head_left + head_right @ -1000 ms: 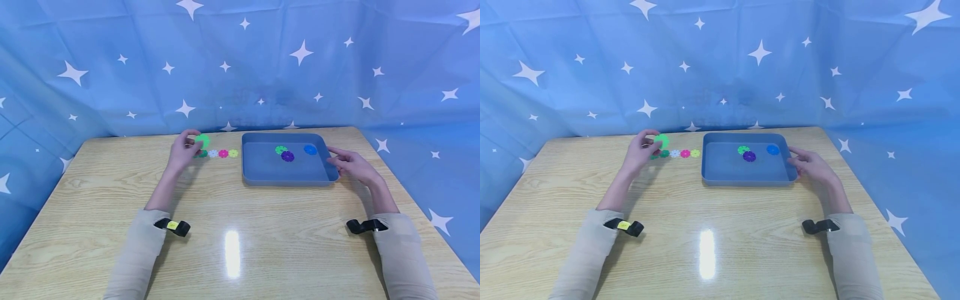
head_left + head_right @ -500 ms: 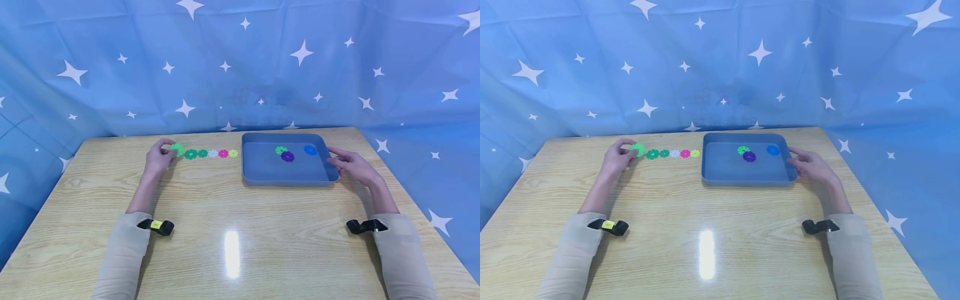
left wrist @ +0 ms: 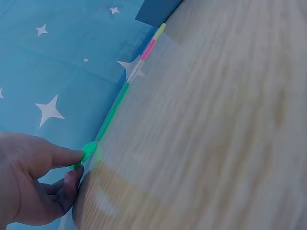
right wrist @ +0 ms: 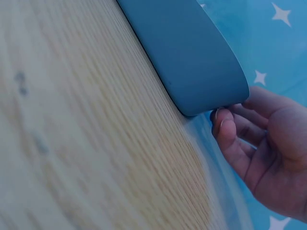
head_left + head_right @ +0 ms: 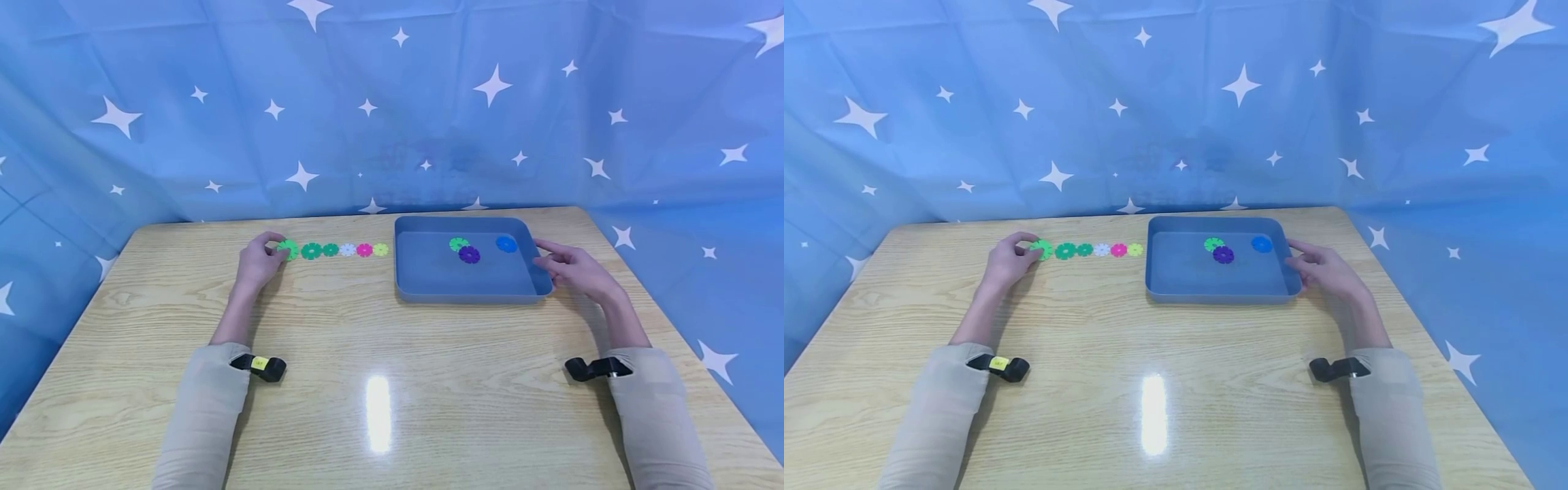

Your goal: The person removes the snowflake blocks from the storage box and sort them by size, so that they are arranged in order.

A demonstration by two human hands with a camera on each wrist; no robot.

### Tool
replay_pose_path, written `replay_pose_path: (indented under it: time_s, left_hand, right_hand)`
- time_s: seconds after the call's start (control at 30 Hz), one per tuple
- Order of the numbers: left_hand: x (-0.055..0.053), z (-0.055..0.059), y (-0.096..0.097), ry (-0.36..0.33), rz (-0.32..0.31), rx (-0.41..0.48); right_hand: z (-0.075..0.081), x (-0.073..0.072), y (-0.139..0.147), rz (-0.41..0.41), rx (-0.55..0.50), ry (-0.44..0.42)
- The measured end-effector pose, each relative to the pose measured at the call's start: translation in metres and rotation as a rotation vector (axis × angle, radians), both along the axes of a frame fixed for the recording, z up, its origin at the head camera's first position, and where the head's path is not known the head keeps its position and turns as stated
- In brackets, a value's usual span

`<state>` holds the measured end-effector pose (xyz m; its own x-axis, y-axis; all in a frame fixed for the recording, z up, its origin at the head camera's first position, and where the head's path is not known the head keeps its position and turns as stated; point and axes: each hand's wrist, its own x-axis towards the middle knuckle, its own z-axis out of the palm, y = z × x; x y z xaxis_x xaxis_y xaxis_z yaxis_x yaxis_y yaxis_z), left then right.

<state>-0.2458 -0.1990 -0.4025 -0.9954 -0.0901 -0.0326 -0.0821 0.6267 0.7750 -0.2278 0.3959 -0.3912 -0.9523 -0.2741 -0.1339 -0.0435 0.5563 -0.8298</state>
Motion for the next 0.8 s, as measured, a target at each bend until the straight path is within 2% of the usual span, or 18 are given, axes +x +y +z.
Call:
replay_pose_path:
  time_s: [0.33, 0.53, 0.67, 0.8]
  left_hand:
    - [-0.002, 0.0, 0.003, -0.001, 0.002, -0.037]
    - [0.0, 0.001, 0.003, 0.01, 0.037, -0.007]
    - [0.0, 0.005, 0.007, 0.045, 0.057, 0.022]
    - [0.0, 0.011, 0.018, 0.097, 0.04, 0.095]
  right_hand:
    - [0.001, 0.0, 0.0, -0.004, -0.001, -0.001]
    - [0.001, 0.0, -0.001, -0.004, 0.01, 0.0]
    - [0.001, 0.001, -0.001, -0.004, 0.022, 0.003]
    - [0.001, 0.001, -0.001, -0.004, 0.022, 0.005]
